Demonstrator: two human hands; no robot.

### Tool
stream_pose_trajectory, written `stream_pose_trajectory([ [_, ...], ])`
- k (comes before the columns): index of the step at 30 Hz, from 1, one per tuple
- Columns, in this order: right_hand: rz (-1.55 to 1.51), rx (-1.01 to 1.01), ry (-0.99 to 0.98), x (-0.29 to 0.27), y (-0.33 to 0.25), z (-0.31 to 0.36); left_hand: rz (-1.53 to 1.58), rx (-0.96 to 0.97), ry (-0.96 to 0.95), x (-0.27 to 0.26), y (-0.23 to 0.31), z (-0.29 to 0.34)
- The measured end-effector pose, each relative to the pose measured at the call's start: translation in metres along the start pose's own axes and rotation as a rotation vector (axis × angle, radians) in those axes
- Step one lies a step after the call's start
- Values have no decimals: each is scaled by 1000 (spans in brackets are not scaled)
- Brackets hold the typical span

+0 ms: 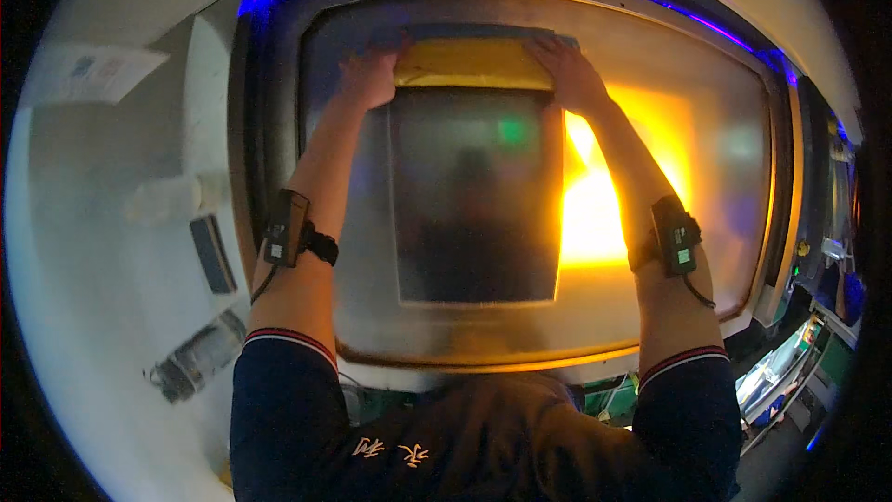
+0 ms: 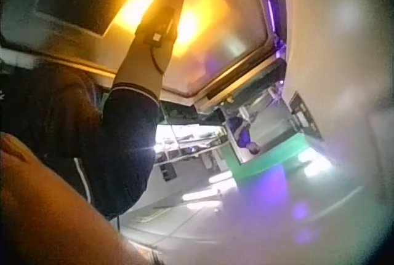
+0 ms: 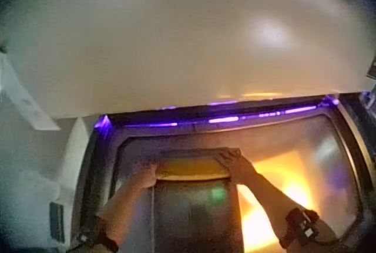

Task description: The recorder is operating an LED exposure machine, loading panels, smoothing them with a squeegee tool, and passing them to an assembly line.

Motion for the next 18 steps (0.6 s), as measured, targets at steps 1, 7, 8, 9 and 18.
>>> stream_pose_trajectory([
  [1,7,12,-11,12,19,-26,33,31,32,-6,-3,-30],
  [7,101,-11,236,10,46,-90,-22,13,49,-30,-23,-88],
  [8,-13,22,197,19,45,-83,-8,31,38,-19,-15,-69],
  [9,54,-15,242,35,44,-78,-65,88,135,-20,-6,-61],
  [18,30,-64,9,42,-86,174,76,46,-35,37,64,209],
])
Point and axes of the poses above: each hand's wrist, its own z-axis away from the middle knuckle, its own x-axis out of the palm, y = z × x, the point moved 5 cm from there along -z, towards the middle knuckle, and after that the axes turned 14 degrees about z, right-handed, at the moved point
